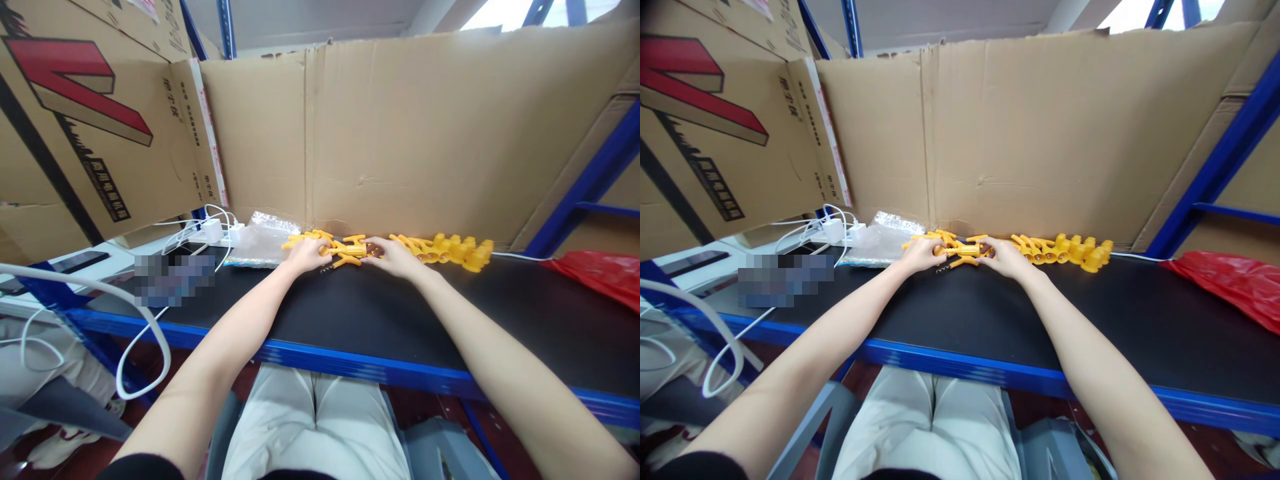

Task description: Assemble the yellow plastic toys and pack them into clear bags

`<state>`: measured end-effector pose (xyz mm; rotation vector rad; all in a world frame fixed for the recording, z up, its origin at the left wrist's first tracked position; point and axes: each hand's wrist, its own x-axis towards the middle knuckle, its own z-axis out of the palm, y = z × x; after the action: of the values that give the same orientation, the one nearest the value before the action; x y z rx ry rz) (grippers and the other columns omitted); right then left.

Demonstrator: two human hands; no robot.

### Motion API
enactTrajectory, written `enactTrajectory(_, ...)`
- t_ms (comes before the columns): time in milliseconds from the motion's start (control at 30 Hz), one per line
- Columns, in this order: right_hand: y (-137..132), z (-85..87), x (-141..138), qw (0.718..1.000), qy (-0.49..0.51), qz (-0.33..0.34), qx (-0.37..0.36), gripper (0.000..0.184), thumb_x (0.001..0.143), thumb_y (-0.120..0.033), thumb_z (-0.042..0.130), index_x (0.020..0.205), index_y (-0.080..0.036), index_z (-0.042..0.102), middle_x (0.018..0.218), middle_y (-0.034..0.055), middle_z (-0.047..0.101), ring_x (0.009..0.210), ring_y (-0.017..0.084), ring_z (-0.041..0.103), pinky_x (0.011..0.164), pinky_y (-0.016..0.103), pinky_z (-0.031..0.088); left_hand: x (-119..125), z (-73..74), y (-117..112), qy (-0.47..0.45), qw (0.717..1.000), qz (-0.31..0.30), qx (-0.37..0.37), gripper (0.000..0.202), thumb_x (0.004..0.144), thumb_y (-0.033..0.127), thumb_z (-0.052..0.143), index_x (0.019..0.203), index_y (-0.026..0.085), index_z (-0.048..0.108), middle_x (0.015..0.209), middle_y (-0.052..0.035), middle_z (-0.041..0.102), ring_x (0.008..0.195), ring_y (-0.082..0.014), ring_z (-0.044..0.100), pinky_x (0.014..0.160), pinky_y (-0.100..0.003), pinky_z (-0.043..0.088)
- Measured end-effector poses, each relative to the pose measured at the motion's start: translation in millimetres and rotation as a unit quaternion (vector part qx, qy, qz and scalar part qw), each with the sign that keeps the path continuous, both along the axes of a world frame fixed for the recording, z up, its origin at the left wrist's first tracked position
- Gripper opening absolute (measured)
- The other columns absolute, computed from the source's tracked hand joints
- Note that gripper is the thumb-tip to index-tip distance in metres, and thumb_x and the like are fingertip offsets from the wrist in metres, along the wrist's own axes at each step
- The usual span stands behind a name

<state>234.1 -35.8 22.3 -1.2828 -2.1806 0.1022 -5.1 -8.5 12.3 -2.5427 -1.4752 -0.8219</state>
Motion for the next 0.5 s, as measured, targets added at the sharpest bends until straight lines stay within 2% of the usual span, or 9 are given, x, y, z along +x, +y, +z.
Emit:
enactTrajectory(300, 2.9, -2.3, 3.6, 0.999, 0.021, -0.004, -0.026, 0.046, 0.070, -0.040, 0.063, 0.112, -0.022, 0.057, 0.089, 0.0037, 0.065, 0.070, 0.016, 0.058, 0.072, 0.033, 0.047, 1.5, 1.5, -2.4, -0.002, 1.000, -0.008, 0.007, 0.030, 0.073, 0.036, 0.053, 0.098, 0.024, 0.065, 0.082, -0.0027, 0.066, 0.075, -0.0188, 0.060, 0.066, -0.027, 0.044)
enactTrajectory(500, 3.2, -2.9, 3.6, 0.998, 0.047, 0.001, -0.050, 0.051, 0.068, -0.041, 0.064, 0.113, -0.019, 0.056, 0.088, 0.0045, 0.065, 0.073, 0.017, 0.059, 0.075, 0.033, 0.047, 2.2, 1.9, -3.1, -0.005, 1.000, -0.008, 0.011, 0.031, 0.072, 0.035, 0.053, 0.098, 0.024, 0.065, 0.083, -0.0030, 0.067, 0.076, -0.0195, 0.060, 0.066, -0.027, 0.043)
